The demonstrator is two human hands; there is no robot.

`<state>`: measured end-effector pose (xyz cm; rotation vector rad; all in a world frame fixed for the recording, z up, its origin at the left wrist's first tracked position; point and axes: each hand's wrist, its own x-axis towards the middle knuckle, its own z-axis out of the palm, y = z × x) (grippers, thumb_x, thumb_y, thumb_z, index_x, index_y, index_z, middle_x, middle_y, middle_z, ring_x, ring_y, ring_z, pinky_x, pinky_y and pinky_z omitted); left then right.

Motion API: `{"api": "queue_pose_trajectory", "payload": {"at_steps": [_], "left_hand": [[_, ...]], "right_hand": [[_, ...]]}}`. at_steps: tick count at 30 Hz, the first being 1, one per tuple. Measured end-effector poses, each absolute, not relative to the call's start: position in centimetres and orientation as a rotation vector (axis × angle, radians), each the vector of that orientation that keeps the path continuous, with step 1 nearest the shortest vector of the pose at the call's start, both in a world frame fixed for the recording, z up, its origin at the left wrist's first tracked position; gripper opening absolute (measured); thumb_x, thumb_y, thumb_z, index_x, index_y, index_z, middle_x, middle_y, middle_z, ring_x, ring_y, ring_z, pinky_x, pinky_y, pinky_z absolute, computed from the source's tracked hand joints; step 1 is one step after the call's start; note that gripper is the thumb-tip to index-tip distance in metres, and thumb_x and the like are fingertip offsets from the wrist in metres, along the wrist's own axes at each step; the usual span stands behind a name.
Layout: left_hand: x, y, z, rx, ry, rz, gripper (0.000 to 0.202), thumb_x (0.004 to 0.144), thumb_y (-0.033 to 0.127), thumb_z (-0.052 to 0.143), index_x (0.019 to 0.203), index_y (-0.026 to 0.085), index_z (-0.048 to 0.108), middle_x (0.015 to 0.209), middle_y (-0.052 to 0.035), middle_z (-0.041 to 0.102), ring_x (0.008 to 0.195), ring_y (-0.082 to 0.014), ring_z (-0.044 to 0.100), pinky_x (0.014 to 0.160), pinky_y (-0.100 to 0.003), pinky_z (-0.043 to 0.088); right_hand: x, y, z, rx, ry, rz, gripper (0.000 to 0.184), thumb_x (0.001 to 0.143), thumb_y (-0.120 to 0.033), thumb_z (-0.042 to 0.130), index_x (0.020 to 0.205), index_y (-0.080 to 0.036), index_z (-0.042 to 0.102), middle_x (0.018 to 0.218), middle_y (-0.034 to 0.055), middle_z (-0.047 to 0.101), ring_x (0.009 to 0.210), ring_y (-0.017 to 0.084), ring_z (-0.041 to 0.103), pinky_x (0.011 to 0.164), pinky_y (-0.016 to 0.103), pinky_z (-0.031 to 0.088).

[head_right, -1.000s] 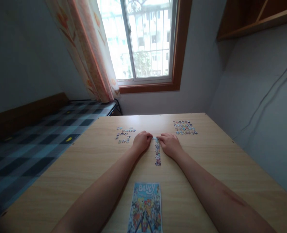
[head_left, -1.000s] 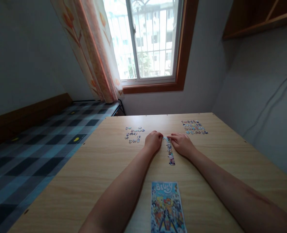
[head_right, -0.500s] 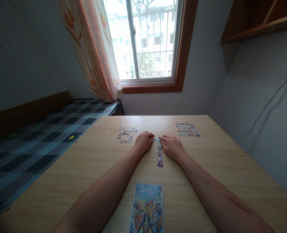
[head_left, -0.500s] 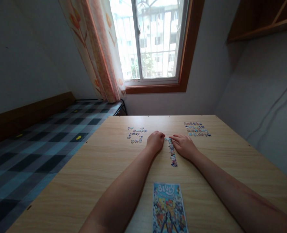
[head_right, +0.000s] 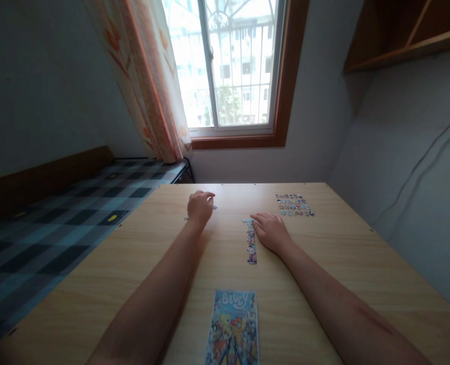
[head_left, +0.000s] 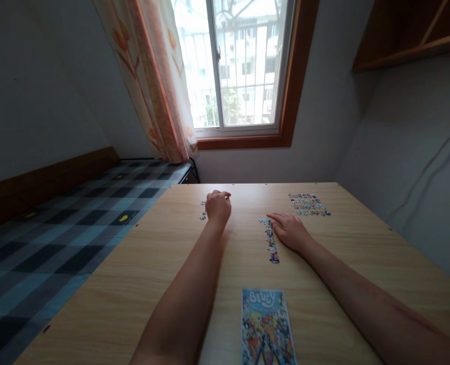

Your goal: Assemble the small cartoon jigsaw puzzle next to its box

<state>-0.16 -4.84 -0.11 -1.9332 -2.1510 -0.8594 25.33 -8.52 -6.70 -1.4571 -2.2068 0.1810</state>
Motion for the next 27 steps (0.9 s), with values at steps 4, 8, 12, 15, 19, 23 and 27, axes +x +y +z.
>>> {"api": "queue_pose_trajectory", "payload": {"at_steps": [4,8,12,15,19,23,27], "left_hand": [[-3.2,-4.4,-0.7,-1.795,-2.282,-0.788,0.023,0.091,0.026,0.06,0.103,0.032,0.079,0.124,-0.0068,0.066,0.117,-0.03,0.053,0.095,-0.042,0.046],[-3.8,-4.1,-2.4,-1.825,-2.361,-0.716,0.022,0.09,0.03,0.063,0.104,0.034,0.079,0.136,-0.0053,0.061,0.126,-0.0305,0.049,0.104,-0.046,0.041],[-3.5,-3.5,-3.5,-1.862,-2.319,-0.646,0.022,0.088,0.032,0.065,0.105,0.035,0.079,0.14,-0.0056,0.058,0.131,-0.0316,0.045,0.109,-0.049,0.035],[-3.5,-3.3,-4.0,-1.881,-2.313,-0.61,0.022,0.089,0.035,0.064,0.105,0.035,0.079,0.139,-0.0065,0.059,0.129,-0.032,0.046,0.108,-0.049,0.036],[-3.6,-3.2,-4.1,-1.891,-2.318,-0.582,0.022,0.09,0.035,0.062,0.105,0.034,0.079,0.138,-0.0075,0.059,0.128,-0.0316,0.047,0.106,-0.048,0.038],[-3.6,-3.1,-3.9,-1.905,-2.306,-0.604,0.023,0.09,0.034,0.063,0.108,0.034,0.078,0.138,-0.0069,0.059,0.128,-0.0312,0.047,0.106,-0.046,0.04],[-3.6,-3.1,-3.8,-1.919,-2.312,-0.587,0.025,0.091,0.034,0.062,0.109,0.034,0.078,0.139,-0.0067,0.059,0.129,-0.0312,0.047,0.106,-0.045,0.041]], "right_hand": [[25.3,-8.5,-6.6,-1.427,-2.156,0.214,0.038,0.098,-0.033,0.046,0.128,-0.025,0.067,0.133,0.0066,0.067,0.125,0.025,0.057,0.11,0.044,0.037],[25.4,-8.5,-6.7,-1.383,-2.103,0.239,0.037,0.097,-0.031,0.046,0.128,-0.025,0.067,0.131,0.0064,0.068,0.123,0.024,0.059,0.11,0.044,0.038],[25.4,-8.4,-6.8,-1.36,-2.083,0.262,0.038,0.096,-0.03,0.047,0.128,-0.025,0.067,0.13,0.0068,0.068,0.123,0.024,0.059,0.109,0.044,0.04],[25.4,-8.5,-6.7,-1.351,-2.085,0.267,0.037,0.096,-0.03,0.047,0.127,-0.025,0.067,0.13,0.0068,0.068,0.123,0.025,0.059,0.108,0.044,0.04],[25.3,-8.6,-6.7,-1.333,-2.092,0.266,0.036,0.096,-0.03,0.047,0.127,-0.025,0.067,0.13,0.0063,0.068,0.122,0.024,0.06,0.108,0.043,0.041],[25.4,-8.5,-6.8,-1.327,-2.092,0.253,0.036,0.097,-0.029,0.048,0.126,-0.025,0.067,0.13,0.0062,0.068,0.121,0.024,0.06,0.108,0.043,0.041],[25.4,-8.4,-6.8,-1.314,-2.078,0.252,0.036,0.096,-0.028,0.048,0.126,-0.024,0.067,0.131,0.007,0.068,0.122,0.024,0.059,0.108,0.043,0.041]]}}
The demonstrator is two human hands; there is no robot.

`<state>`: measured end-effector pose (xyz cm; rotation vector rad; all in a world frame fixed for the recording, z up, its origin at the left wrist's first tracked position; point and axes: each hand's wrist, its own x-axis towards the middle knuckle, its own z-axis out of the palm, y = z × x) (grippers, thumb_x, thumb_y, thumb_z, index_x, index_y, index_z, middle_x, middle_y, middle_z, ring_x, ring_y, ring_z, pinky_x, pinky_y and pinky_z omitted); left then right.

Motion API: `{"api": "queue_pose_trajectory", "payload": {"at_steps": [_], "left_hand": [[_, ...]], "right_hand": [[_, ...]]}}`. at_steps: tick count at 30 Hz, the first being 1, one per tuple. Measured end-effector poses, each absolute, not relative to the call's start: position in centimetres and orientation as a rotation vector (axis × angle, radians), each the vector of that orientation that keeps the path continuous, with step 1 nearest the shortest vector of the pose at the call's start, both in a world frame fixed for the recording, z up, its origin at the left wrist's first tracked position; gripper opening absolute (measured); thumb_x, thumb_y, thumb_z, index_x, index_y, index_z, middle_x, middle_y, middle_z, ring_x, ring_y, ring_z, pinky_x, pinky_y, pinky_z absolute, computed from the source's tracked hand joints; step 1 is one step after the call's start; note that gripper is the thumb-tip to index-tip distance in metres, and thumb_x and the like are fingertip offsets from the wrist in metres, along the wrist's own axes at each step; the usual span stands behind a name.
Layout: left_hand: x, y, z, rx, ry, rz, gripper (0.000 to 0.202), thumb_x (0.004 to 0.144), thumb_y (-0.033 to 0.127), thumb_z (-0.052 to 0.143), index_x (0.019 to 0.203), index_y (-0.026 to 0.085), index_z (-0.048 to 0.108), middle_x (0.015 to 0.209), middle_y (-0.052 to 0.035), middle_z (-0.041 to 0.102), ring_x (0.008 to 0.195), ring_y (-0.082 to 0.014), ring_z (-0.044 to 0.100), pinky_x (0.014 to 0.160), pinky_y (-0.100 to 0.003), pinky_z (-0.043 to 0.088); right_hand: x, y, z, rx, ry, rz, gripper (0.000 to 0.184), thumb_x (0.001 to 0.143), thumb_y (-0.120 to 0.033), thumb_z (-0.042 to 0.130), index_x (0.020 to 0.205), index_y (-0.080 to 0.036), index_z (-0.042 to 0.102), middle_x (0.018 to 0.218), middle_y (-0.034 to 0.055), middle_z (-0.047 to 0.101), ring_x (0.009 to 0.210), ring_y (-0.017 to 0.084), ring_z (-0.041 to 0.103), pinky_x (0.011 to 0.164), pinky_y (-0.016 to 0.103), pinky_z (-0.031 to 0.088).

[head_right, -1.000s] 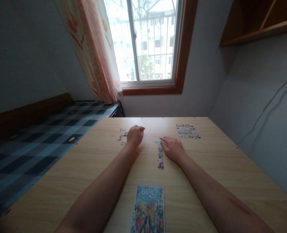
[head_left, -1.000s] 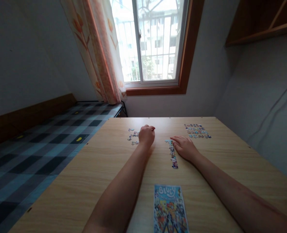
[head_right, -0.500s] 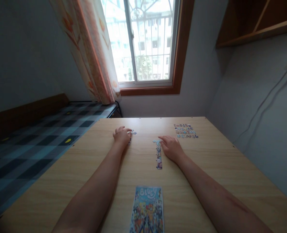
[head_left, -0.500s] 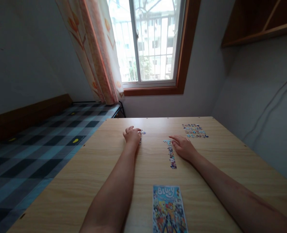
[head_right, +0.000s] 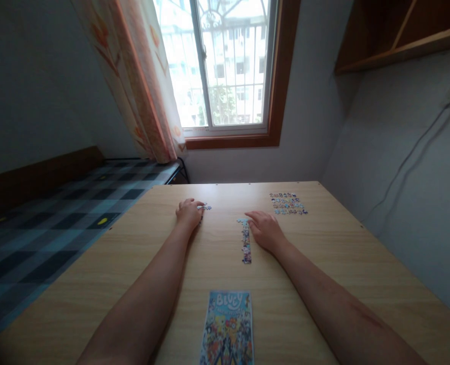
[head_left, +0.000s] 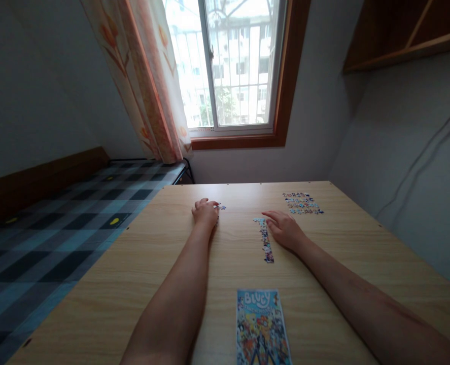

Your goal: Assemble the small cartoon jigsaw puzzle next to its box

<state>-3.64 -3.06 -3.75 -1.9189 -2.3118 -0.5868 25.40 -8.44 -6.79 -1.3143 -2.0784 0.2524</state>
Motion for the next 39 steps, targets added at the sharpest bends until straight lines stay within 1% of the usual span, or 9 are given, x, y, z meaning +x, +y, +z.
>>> {"api": "queue_pose_trajectory", "payload": {"at_steps": [6,12,18,22,27,31,34,36,39], "left_hand": [[-3.6,-3.0,-3.7,-1.943,-2.344,-0.532,0.024,0.093,0.034,0.058,0.109,0.033,0.077,0.141,-0.0064,0.057,0.131,-0.0308,0.046,0.106,-0.045,0.042],[-3.4,-2.9,-3.7,-1.956,-2.371,-0.517,0.024,0.094,0.032,0.058,0.112,0.032,0.073,0.145,-0.0071,0.053,0.137,-0.0292,0.042,0.111,-0.046,0.038],[-3.3,-2.8,-3.9,-1.958,-2.346,-0.506,0.023,0.095,0.031,0.056,0.112,0.032,0.071,0.152,-0.0078,0.047,0.146,-0.0303,0.031,0.116,-0.058,0.028],[-3.3,-3.0,-3.5,-1.978,-2.287,-0.504,0.022,0.093,0.029,0.057,0.11,0.03,0.072,0.153,-0.0085,0.047,0.146,-0.0319,0.029,0.116,-0.064,0.024],[-3.2,-3.2,-2.9,-1.992,-2.214,-0.549,0.019,0.089,0.025,0.061,0.102,0.029,0.074,0.143,-0.007,0.058,0.137,-0.031,0.041,0.117,-0.063,0.022],[-3.1,-3.4,-2.4,-2.048,-2.19,-0.57,0.02,0.085,0.02,0.062,0.096,0.029,0.075,0.121,-0.0074,0.071,0.122,-0.0309,0.053,0.117,-0.064,0.02],[-3.0,-3.5,-2.0,-2.098,-2.191,-0.62,0.02,0.083,0.015,0.062,0.091,0.027,0.076,0.107,-0.0075,0.075,0.117,-0.0304,0.058,0.117,-0.062,0.017],[-2.9,-3.6,-1.6,-2.121,-2.204,-0.659,0.019,0.084,0.015,0.062,0.088,0.025,0.077,0.102,-0.0078,0.077,0.113,-0.0297,0.061,0.117,-0.059,0.021],[-2.6,-3.7,-0.7,-2.177,-2.231,-0.746,0.018,0.085,0.017,0.061,0.091,0.024,0.077,0.101,-0.0074,0.077,0.107,-0.0267,0.065,0.109,-0.048,0.036]], "right_hand": [[25.3,-8.5,-6.7,-1.312,-2.088,0.247,0.035,0.097,-0.028,0.049,0.126,-0.025,0.067,0.131,0.0072,0.067,0.122,0.024,0.059,0.108,0.043,0.042],[25.2,-8.5,-6.7,-1.309,-2.092,0.251,0.035,0.096,-0.028,0.049,0.125,-0.024,0.068,0.131,0.0072,0.067,0.124,0.023,0.058,0.109,0.043,0.042],[25.2,-8.5,-6.7,-1.239,-2.06,0.256,0.037,0.096,-0.028,0.047,0.124,-0.02,0.069,0.129,0.0097,0.068,0.122,0.024,0.059,0.109,0.041,0.043],[25.2,-8.5,-6.7,-1.223,-2.056,0.247,0.037,0.096,-0.027,0.047,0.124,-0.021,0.069,0.128,0.0098,0.068,0.121,0.024,0.059,0.109,0.042,0.044],[25.1,-8.6,-6.7,-1.239,-2.064,0.231,0.035,0.096,-0.028,0.047,0.118,-0.02,0.073,0.127,0.0107,0.068,0.122,0.024,0.059,0.11,0.042,0.043],[24.9,-8.8,-6.5,-1.24,-2.091,0.2,0.035,0.096,-0.027,0.048,0.121,-0.019,0.071,0.129,0.0119,0.066,0.123,0.024,0.057,0.11,0.042,0.042],[24.8,-8.9,-6.5,-1.238,-2.135,0.152,0.035,0.096,-0.026,0.051,0.125,-0.022,0.069,0.133,0.0106,0.064,0.125,0.024,0.056,0.111,0.043,0.041],[24.7,-8.9,-6.5,-1.245,-2.156,0.136,0.035,0.095,-0.027,0.051,0.125,-0.024,0.069,0.135,0.0095,0.064,0.126,0.025,0.055,0.111,0.044,0.04],[24.7,-8.9,-6.6,-1.262,-2.168,0.135,0.035,0.096,-0.028,0.051,0.126,-0.025,0.069,0.136,0.0088,0.063,0.127,0.025,0.054,0.112,0.046,0.039]]}}
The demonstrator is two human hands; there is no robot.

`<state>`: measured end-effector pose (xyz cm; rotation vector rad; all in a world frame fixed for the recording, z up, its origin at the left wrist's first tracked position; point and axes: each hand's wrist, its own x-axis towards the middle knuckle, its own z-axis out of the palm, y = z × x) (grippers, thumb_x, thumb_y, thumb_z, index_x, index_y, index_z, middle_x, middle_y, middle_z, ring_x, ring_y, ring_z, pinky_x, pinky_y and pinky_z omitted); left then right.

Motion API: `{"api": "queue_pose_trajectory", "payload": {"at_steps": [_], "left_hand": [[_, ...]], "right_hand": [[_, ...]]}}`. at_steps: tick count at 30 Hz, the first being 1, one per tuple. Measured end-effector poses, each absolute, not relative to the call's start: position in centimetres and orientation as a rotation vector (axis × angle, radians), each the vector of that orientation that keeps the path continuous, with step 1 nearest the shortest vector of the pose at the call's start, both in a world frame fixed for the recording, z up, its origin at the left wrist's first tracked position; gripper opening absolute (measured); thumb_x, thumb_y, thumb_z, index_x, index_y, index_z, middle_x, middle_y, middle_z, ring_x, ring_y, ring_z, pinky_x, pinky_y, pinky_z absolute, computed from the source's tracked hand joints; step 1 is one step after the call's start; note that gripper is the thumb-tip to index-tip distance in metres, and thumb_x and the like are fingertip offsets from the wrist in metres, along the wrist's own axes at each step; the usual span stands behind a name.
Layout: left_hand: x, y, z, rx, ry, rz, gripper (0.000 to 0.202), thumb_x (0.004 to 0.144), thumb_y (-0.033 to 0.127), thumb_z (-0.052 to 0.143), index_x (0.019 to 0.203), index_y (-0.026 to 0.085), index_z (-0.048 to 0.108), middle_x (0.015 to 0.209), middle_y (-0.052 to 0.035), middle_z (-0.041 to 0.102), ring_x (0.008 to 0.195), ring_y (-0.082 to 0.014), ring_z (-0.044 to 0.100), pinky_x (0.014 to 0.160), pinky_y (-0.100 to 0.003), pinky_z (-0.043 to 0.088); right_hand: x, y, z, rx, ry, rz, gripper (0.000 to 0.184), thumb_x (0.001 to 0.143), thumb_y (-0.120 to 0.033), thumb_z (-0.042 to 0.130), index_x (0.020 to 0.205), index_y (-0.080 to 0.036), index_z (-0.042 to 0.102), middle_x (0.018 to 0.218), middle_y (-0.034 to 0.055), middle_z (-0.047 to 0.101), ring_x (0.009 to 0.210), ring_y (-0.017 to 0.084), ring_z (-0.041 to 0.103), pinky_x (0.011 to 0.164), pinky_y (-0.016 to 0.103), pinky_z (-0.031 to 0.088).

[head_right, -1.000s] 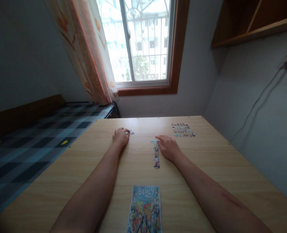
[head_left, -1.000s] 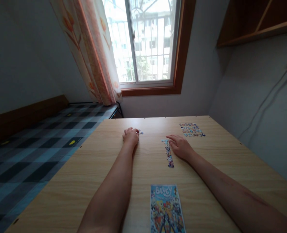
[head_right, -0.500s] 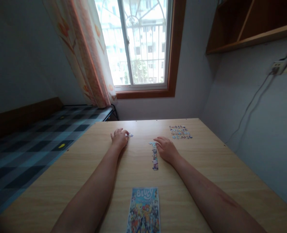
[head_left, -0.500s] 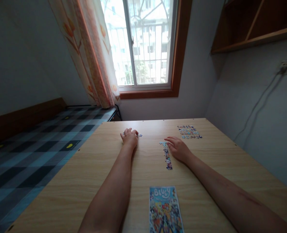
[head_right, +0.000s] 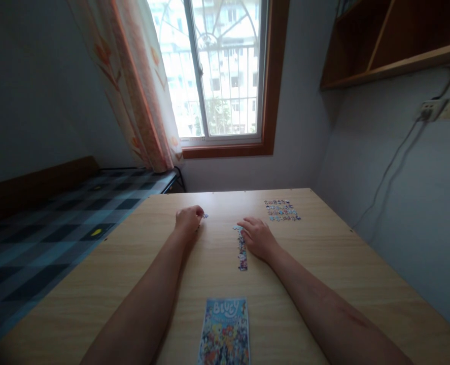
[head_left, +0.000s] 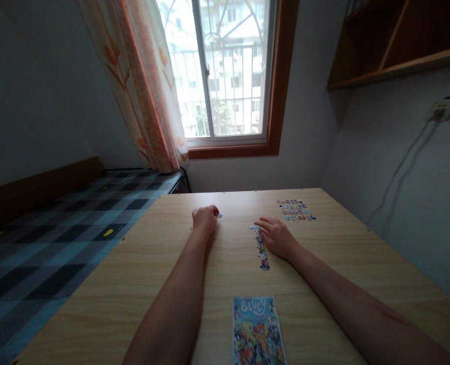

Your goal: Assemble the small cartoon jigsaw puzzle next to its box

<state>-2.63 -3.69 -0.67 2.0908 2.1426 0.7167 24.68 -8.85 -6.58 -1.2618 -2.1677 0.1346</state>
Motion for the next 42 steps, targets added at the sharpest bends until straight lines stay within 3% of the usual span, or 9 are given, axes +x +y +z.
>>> {"api": "queue_pose_trajectory", "payload": {"at_steps": [4,8,15,22,42], "left_hand": [[-0.9,-3.6,0.5,2.042,1.883,0.745,0.018,0.085,0.024,0.066,0.098,0.022,0.078,0.098,-0.0044,0.078,0.09,-0.0181,0.069,0.085,-0.028,0.051],[2.0,-3.8,-0.1,1.989,1.653,0.688,0.02,0.08,0.026,0.071,0.096,0.018,0.08,0.088,-0.0032,0.079,0.076,-0.0161,0.069,0.072,-0.025,0.053],[4.1,-4.6,-2.4,1.951,1.65,0.63,0.017,0.079,0.021,0.07,0.091,0.02,0.081,0.086,-0.0041,0.079,0.082,-0.0176,0.071,0.078,-0.025,0.052],[4.4,-4.9,-2.4,2.03,1.708,0.568,0.018,0.082,0.024,0.069,0.093,0.023,0.082,0.094,-0.0041,0.08,0.089,-0.0188,0.072,0.083,-0.025,0.051],[5.7,-6.2,-2.2,2.157,1.932,0.499,0.023,0.085,0.028,0.061,0.095,0.027,0.081,0.1,-0.0059,0.079,0.095,-0.0223,0.071,0.083,-0.028,0.052]], "right_hand": [[24.6,-8.8,-6.5,-1.305,-2.22,0.122,0.037,0.098,-0.031,0.048,0.13,-0.026,0.066,0.141,0.0097,0.06,0.133,0.027,0.05,0.113,0.048,0.036],[24.5,-8.9,-6.3,-1.396,-2.273,0.159,0.041,0.1,-0.035,0.044,0.137,-0.028,0.061,0.148,0.0099,0.053,0.14,0.03,0.042,0.115,0.055,0.03],[24.3,-9.1,-6.0,-1.464,-2.31,0.248,0.045,0.103,-0.041,0.038,0.145,-0.032,0.053,0.157,0.0097,0.043,0.148,0.031,0.032,0.116,0.062,0.023],[24.2,-9.1,-5.8,-1.448,-2.345,0.255,0.041,0.103,-0.04,0.039,0.137,-0.033,0.061,0.153,0.0104,0.048,0.146,0.032,0.034,0.115,0.064,0.023],[24.2,-9.0,-5.8,-1.44,-2.361,0.266,0.041,0.102,-0.038,0.042,0.138,-0.033,0.06,0.15,0.0105,0.051,0.145,0.034,0.035,0.114,0.066,0.023]]}}
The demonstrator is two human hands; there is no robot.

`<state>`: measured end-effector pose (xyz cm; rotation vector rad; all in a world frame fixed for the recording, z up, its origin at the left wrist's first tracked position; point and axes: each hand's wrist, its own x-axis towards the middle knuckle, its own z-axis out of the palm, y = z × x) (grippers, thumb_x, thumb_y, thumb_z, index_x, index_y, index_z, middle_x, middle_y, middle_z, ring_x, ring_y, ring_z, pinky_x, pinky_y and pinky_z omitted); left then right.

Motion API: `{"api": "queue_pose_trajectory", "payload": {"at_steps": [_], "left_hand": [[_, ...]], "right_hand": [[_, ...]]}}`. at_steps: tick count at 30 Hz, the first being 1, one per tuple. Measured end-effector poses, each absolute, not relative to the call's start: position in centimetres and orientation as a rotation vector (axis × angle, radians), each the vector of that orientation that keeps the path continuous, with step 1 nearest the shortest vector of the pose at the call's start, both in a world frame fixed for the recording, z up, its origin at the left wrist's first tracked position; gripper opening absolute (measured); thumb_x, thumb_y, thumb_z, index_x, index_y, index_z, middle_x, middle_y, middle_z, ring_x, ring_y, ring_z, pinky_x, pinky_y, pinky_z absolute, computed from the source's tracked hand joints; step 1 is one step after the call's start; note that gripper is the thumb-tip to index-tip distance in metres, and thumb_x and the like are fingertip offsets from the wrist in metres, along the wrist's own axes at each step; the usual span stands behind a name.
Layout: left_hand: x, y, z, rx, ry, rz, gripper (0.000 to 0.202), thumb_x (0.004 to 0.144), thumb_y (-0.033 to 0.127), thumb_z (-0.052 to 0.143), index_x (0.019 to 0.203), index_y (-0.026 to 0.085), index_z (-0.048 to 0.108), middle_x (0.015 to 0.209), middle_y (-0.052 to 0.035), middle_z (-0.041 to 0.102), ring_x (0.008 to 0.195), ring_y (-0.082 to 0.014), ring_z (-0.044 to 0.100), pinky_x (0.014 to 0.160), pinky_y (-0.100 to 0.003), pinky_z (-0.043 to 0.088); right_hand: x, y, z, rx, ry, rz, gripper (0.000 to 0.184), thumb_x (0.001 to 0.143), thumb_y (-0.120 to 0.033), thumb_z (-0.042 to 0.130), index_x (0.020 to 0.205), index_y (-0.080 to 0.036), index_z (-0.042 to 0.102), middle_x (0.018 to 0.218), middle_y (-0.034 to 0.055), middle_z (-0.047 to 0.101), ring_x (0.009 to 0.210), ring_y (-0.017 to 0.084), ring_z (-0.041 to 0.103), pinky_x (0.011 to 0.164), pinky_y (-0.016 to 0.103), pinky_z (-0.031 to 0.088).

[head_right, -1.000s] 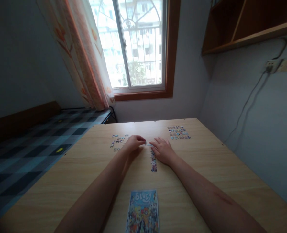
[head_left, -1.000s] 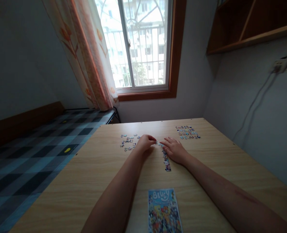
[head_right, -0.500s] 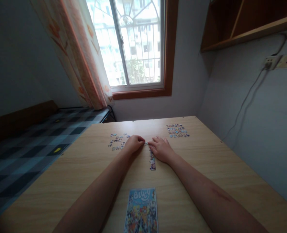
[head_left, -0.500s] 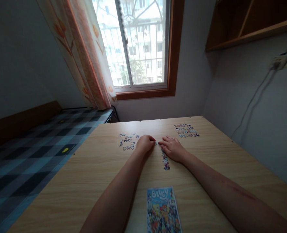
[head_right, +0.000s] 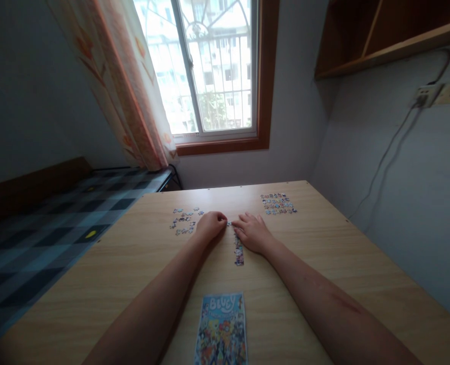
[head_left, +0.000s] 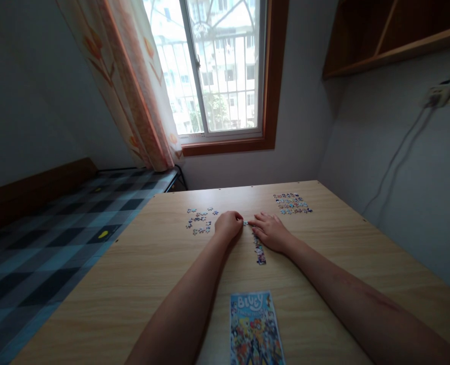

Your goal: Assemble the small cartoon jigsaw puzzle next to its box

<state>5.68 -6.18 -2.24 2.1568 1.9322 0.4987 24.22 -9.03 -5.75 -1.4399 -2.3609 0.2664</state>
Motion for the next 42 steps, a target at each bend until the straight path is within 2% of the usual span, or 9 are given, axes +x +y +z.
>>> {"api": "queue_pose_trajectory", "payload": {"at_steps": [7,13,21,27,42], "left_hand": [[6.03,-6.55,-2.2,2.223,1.966,0.47,0.025,0.088,0.031,0.057,0.095,0.023,0.079,0.103,-0.0088,0.077,0.097,-0.0229,0.07,0.085,-0.03,0.052],[5.59,-6.24,-2.15,2.25,1.937,0.444,0.024,0.087,0.037,0.06,0.094,0.024,0.079,0.102,-0.0075,0.077,0.095,-0.0225,0.07,0.085,-0.03,0.052],[5.81,-6.1,-2.45,2.232,1.971,0.446,0.023,0.088,0.037,0.06,0.093,0.023,0.078,0.101,-0.0079,0.076,0.094,-0.0231,0.069,0.083,-0.031,0.052],[5.6,-6.43,-2.42,2.278,1.933,0.475,0.025,0.09,0.038,0.058,0.101,0.025,0.076,0.105,-0.0069,0.074,0.096,-0.0224,0.068,0.084,-0.031,0.051],[5.15,-5.9,-3.04,2.317,1.889,0.521,0.021,0.09,0.036,0.06,0.092,0.023,0.077,0.099,-0.0066,0.072,0.093,-0.0216,0.066,0.082,-0.03,0.05]], "right_hand": [[24.18,-9.13,-5.49,-1.46,-2.367,0.266,0.041,0.102,-0.038,0.042,0.138,-0.032,0.06,0.152,0.0105,0.049,0.146,0.034,0.035,0.114,0.066,0.023],[24.19,-9.26,-5.31,-1.465,-2.382,0.262,0.042,0.102,-0.039,0.041,0.14,-0.032,0.058,0.153,0.0105,0.048,0.146,0.033,0.035,0.115,0.066,0.023],[24.26,-9.16,-5.38,-1.468,-2.382,0.268,0.042,0.102,-0.039,0.041,0.141,-0.034,0.057,0.153,0.01,0.048,0.146,0.033,0.034,0.115,0.065,0.022],[24.25,-9.11,-5.45,-1.47,-2.38,0.283,0.043,0.102,-0.04,0.041,0.142,-0.035,0.056,0.154,0.0091,0.047,0.147,0.033,0.033,0.115,0.065,0.021],[24.25,-9.21,-5.28,-1.486,-2.388,0.265,0.042,0.102,-0.04,0.041,0.141,-0.033,0.058,0.154,0.0096,0.047,0.146,0.033,0.035,0.115,0.064,0.023]]}}
